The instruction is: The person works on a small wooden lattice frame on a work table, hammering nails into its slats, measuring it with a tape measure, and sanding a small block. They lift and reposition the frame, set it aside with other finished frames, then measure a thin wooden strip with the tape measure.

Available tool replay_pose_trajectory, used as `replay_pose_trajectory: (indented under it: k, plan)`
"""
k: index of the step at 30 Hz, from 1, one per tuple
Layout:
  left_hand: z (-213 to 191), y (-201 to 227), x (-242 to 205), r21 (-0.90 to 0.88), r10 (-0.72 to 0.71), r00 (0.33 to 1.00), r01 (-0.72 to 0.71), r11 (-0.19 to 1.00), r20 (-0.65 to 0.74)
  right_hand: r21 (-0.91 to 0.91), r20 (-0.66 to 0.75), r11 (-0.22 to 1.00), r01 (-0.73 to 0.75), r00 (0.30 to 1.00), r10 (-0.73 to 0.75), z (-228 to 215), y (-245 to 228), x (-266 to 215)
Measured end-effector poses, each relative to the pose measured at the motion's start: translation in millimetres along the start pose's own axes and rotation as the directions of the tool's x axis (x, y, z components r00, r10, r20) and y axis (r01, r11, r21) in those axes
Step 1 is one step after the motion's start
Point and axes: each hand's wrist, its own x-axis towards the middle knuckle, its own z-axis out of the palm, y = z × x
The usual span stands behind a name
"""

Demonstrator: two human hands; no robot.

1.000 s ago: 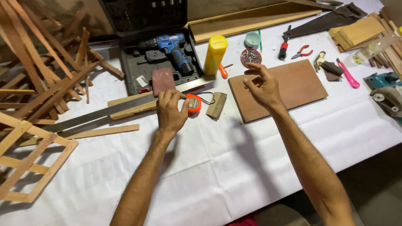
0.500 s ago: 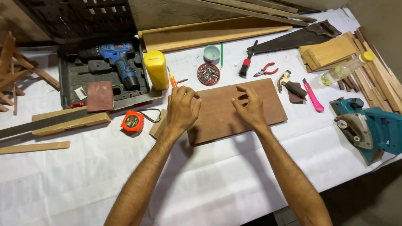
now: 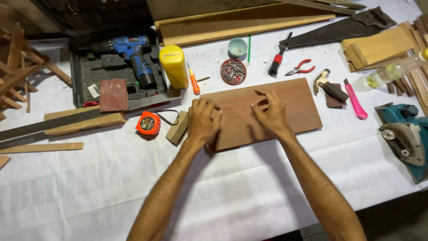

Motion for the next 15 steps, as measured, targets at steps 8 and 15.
replay_pose_trajectory:
  k: [8, 15]
  plan:
    - [-68, -51, -39, 0.051, -0.075, 0.979, 0.086, 0.995, -0.190, 0.072, 0.233, 0.986, 0.151, 0.959, -0.163, 74, -89, 6]
    - [-170, -105, -101, 0.181, -0.185, 0.922, 0.258, 0.949, -0.341, 0.220, 0.410, 0.932, 0.288, 0.839, -0.356, 158, -197, 23]
